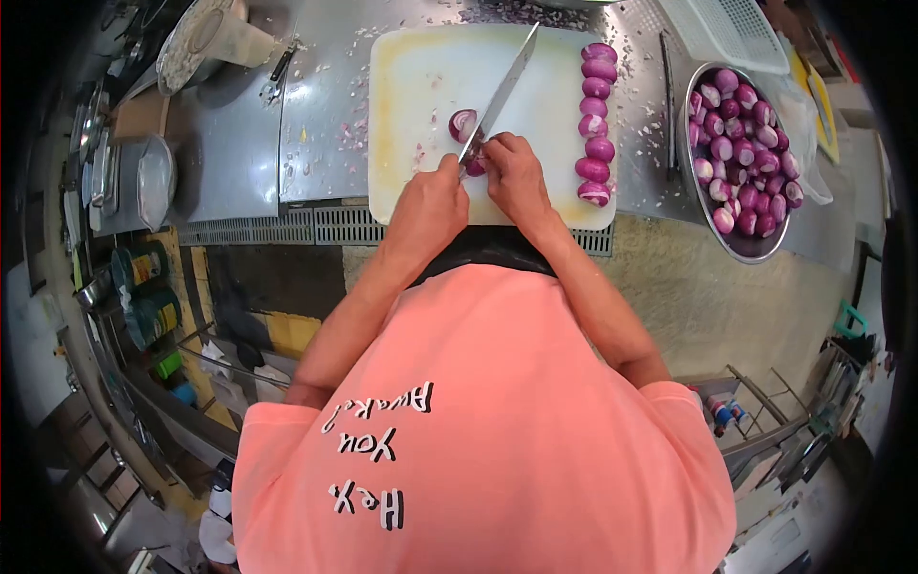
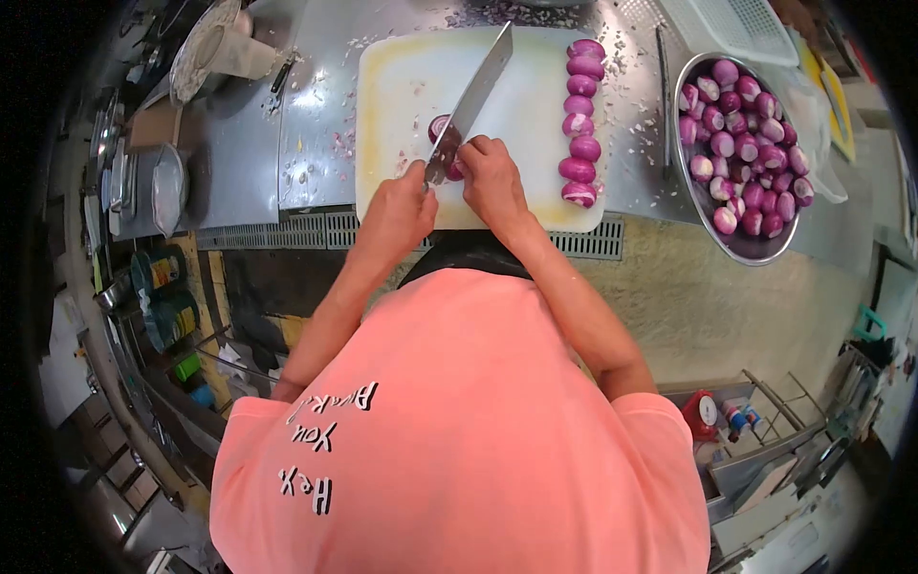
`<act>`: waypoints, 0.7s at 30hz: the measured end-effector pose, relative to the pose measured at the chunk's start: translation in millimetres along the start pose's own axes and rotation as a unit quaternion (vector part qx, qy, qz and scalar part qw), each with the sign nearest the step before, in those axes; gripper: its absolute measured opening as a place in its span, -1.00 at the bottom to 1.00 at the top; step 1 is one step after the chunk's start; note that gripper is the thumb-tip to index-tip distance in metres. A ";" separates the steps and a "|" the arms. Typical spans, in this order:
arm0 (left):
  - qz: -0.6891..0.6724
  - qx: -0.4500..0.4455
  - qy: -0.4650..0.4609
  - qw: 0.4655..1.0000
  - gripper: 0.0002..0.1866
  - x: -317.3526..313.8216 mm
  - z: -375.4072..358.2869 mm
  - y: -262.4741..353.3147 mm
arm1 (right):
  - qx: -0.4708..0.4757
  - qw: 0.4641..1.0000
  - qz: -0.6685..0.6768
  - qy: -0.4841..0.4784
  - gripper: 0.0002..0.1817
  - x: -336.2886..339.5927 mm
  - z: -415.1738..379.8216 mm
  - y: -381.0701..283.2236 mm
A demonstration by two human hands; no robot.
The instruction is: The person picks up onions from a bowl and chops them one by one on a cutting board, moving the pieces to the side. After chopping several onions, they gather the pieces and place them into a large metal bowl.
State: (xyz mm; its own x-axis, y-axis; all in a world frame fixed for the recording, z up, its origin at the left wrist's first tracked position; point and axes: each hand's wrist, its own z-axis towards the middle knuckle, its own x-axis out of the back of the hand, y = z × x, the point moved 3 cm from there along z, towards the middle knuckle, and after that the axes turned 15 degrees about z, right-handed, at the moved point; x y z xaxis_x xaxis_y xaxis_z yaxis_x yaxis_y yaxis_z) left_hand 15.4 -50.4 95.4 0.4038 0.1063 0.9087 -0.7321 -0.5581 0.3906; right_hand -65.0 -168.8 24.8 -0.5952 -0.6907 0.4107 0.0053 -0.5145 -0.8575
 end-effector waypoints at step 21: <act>0.018 0.002 0.025 1.000 -0.88 -19.9 13.7 14.9 | 0.050 0.996 0.053 0.045 -0.85 0.1 -13.2 8.5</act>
State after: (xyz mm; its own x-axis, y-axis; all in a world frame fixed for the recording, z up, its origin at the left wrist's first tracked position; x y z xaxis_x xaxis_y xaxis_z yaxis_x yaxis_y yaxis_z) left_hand 3.9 -72.1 81.1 0.3495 0.1280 0.9282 -0.7434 -0.5651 0.3578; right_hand -75.6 -166.5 13.5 -0.6570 -0.6973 0.2866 0.1491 -0.4928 -0.8573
